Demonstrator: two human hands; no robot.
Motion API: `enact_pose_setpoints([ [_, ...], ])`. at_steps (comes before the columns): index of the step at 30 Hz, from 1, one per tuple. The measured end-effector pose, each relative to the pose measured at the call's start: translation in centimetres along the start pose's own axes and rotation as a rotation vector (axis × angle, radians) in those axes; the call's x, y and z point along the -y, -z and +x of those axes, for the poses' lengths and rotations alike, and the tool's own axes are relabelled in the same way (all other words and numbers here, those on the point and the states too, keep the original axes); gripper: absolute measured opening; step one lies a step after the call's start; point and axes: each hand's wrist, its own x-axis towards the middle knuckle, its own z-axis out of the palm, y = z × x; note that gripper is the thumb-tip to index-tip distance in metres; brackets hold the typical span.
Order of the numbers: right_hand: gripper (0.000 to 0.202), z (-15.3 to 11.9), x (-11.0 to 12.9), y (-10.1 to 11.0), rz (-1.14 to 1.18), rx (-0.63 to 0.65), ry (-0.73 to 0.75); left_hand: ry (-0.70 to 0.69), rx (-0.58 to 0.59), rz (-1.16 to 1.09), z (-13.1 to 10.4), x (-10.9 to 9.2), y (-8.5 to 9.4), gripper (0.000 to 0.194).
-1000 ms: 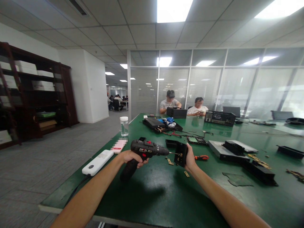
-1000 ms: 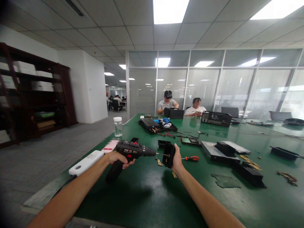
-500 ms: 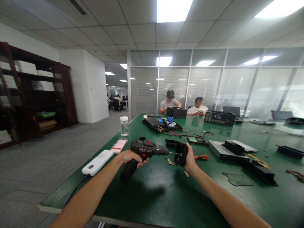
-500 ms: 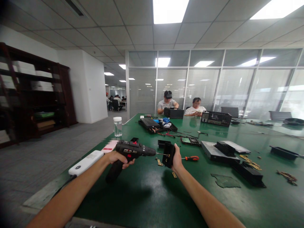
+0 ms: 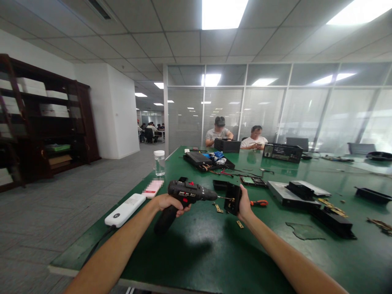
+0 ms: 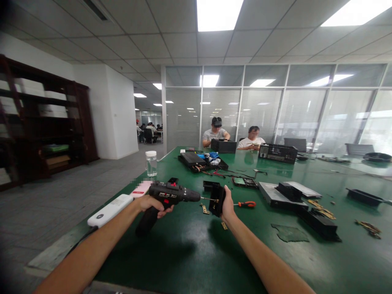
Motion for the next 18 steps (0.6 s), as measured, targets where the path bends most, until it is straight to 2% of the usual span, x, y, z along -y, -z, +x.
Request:
enact_pose_setpoints([
  [18,0.043,0.13,-0.16,0.15,-0.011,-0.020,0.000,0.009,0.003,-0.009,-0.02,-0.09,-0.08,0.035],
])
